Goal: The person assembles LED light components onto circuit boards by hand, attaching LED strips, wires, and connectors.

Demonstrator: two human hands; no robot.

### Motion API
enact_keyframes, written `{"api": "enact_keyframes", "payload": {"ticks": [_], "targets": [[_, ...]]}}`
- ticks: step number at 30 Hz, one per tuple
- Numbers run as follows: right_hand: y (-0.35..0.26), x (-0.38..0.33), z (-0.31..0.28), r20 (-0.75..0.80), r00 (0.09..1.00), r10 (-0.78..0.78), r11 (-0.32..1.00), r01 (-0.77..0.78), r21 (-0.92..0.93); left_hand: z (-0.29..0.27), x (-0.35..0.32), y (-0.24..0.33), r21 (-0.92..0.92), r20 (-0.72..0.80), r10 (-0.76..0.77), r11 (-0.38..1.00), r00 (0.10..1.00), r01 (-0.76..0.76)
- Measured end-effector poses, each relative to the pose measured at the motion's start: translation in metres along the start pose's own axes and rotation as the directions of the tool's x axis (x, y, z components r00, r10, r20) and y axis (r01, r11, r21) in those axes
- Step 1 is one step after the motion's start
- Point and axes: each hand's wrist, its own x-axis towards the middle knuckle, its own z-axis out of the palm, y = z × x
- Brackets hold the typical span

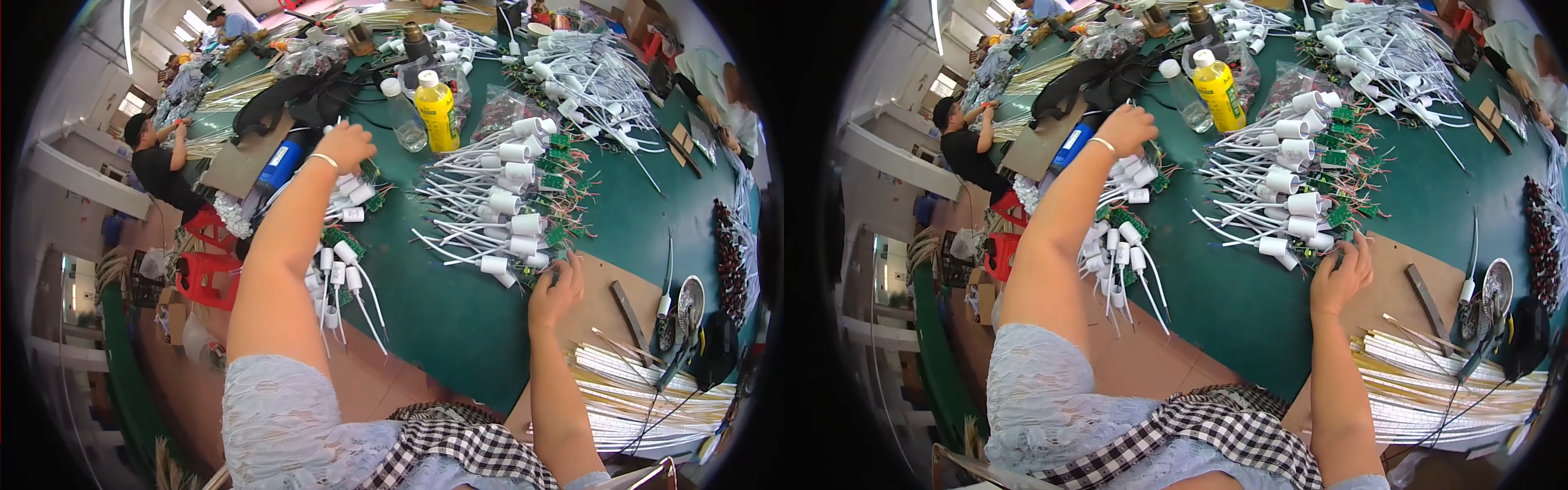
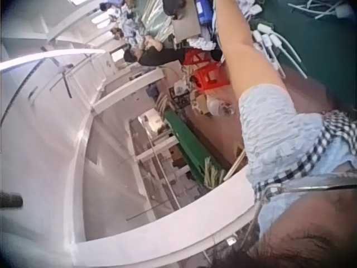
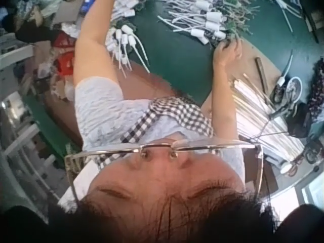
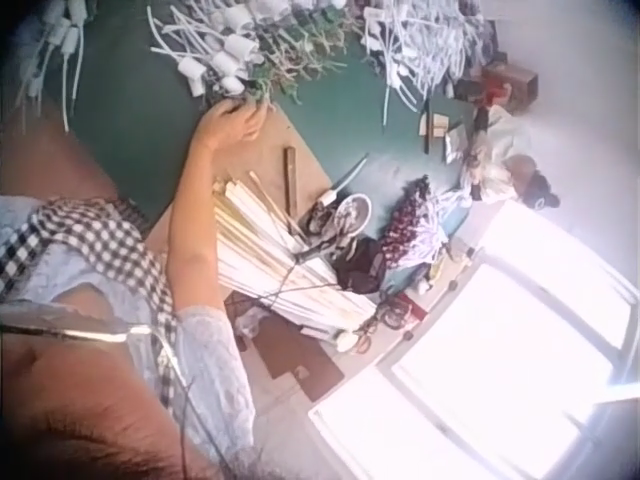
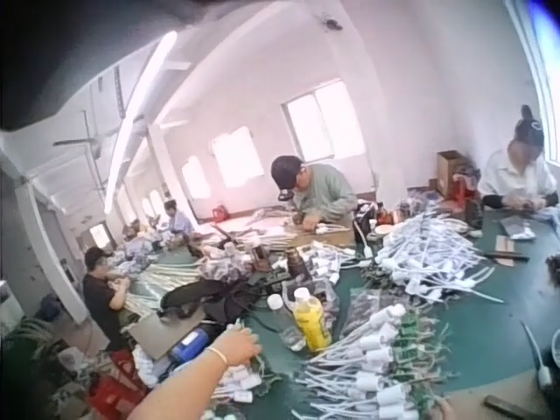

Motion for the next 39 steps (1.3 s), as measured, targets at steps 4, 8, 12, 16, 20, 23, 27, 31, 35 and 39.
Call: {"api": "enact_keyframes", "payload": {"ticks": [4, 8, 12, 16, 20, 23, 27, 31, 35, 39], "targets": [[0.002, 0.000, 0.005, -0.021, 1.000, -0.005, 0.999, 0.006, 0.046, -0.001, -0.088, -0.014, -0.316, -0.582, -0.382, 0.920, 0.718, 0.233], [-0.005, 0.000, -0.001, -0.046, 0.999, 0.016, 0.993, -0.011, 0.121, -0.025, -0.158, 0.004, -0.626, -0.700, -0.638, 0.765, 0.322, 0.155], [0.011, 0.005, -0.013, -0.172, 0.985, 0.020, 0.980, 0.014, 0.198, -0.110, -0.209, 0.055, -0.465, -0.871, -0.484, 0.869, 0.090, 0.171], [-0.042, 0.004, -0.066, -0.059, 0.994, -0.089, 0.702, 0.105, 0.704, -0.162, -0.264, 0.144, -0.355, -0.896, -0.387, 0.919, 0.219, 0.170], [-0.117, 0.014, -0.142, 0.616, 0.634, -0.468, 0.088, -0.660, 0.746, -0.199, -0.251, 0.244, -0.270, -0.887, -0.211, 0.959, 0.409, -0.091], [-0.126, -0.006, -0.181, 0.795, 0.228, -0.563, 0.078, -0.942, 0.325, -0.196, -0.221, 0.315, -0.404, -0.830, -0.219, 0.870, 0.512, -0.282], [-0.049, -0.029, -0.161, 0.825, 0.040, -0.564, 0.118, -0.985, 0.128, -0.190, -0.187, 0.388, -0.644, -0.669, -0.250, 0.665, 0.700, -0.378], [0.000, -0.023, -0.197, 0.816, 0.074, -0.573, 0.205, -0.951, 0.230, -0.218, -0.202, 0.376, -0.586, -0.779, -0.337, 0.690, 0.529, -0.425], [0.020, -0.027, -0.229, 0.824, -0.006, -0.567, 0.336, -0.915, 0.224, -0.221, -0.208, 0.371, -0.814, -0.529, -0.588, 0.556, 0.612, -0.169], [0.015, -0.037, -0.255, 0.814, -0.072, -0.577, 0.477, -0.839, 0.264, -0.202, -0.199, 0.372, -0.929, -0.328, -0.376, 0.292, 0.867, -0.225]]}}
